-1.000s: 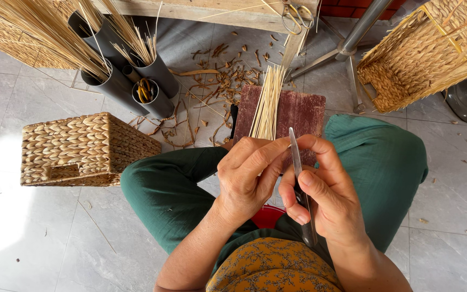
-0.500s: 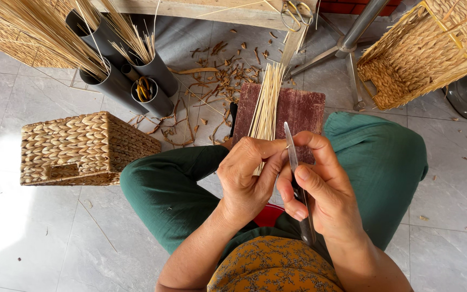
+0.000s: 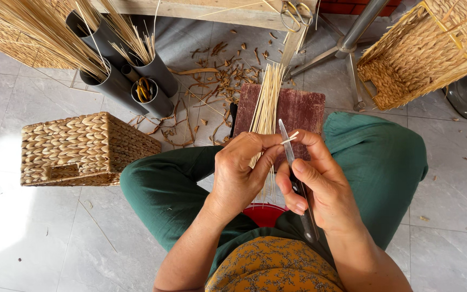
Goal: The person sits on a low stool and splits bamboo strips into thin skewers, using a small knife to shave and point each stick by hand, then places finished skewers onto a growing pile on a board in front of them.
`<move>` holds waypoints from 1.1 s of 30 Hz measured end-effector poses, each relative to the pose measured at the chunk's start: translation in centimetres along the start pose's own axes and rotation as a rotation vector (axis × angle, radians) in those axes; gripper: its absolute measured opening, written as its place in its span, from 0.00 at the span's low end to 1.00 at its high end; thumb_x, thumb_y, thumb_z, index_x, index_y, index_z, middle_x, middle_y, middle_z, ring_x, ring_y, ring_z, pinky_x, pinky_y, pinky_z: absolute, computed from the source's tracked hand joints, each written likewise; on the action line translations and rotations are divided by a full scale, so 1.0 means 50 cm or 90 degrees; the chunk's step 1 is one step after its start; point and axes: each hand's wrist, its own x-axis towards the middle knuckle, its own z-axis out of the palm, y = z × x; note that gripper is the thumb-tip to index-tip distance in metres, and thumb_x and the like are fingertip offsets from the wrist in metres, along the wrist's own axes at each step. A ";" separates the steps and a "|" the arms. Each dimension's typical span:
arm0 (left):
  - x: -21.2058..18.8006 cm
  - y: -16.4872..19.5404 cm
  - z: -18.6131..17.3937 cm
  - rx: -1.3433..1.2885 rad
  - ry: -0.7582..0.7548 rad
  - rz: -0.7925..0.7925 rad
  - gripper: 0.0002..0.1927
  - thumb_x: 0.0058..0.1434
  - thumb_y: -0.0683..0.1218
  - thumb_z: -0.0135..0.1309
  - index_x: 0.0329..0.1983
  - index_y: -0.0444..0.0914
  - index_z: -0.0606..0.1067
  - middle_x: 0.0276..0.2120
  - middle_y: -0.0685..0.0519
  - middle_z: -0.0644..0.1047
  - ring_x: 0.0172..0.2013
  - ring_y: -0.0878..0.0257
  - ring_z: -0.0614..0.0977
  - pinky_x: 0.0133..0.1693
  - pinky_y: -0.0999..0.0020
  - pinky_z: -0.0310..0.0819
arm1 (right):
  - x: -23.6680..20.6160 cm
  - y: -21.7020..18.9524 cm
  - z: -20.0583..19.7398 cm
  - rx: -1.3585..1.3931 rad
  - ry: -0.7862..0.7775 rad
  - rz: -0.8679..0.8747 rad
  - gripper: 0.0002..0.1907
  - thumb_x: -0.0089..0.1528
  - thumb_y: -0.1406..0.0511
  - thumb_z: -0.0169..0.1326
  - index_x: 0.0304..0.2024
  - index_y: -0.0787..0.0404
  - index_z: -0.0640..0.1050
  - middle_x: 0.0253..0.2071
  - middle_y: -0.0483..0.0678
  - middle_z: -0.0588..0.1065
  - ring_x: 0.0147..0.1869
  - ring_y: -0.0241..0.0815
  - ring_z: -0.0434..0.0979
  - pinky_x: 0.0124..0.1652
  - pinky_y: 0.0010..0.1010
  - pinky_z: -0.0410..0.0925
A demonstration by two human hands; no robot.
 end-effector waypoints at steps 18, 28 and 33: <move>0.105 -0.016 -0.033 -0.030 0.097 0.055 0.07 0.68 0.43 0.68 0.39 0.37 0.79 0.38 0.56 0.73 0.39 0.69 0.74 0.40 0.76 0.69 | 0.048 0.174 -0.062 -0.023 -0.004 0.288 0.18 0.70 0.62 0.48 0.62 0.53 0.65 0.29 0.49 0.73 0.20 0.29 0.63 0.20 0.20 0.59; 0.054 -0.167 -0.016 0.021 -0.174 -0.134 0.20 0.55 0.48 0.69 0.48 0.36 0.80 0.39 0.52 0.81 0.31 0.66 0.80 0.34 0.70 0.77 | 0.078 0.161 -0.131 0.011 0.033 0.242 0.18 0.70 0.64 0.46 0.62 0.54 0.66 0.29 0.49 0.73 0.20 0.31 0.65 0.19 0.21 0.60; 0.009 -0.233 0.014 0.011 -0.190 -0.157 0.06 0.63 0.44 0.62 0.41 0.39 0.83 0.33 0.54 0.83 0.32 0.69 0.84 0.35 0.72 0.77 | 0.091 0.177 -0.143 -0.005 0.035 0.233 0.19 0.70 0.64 0.48 0.63 0.54 0.66 0.29 0.50 0.73 0.21 0.31 0.65 0.20 0.21 0.60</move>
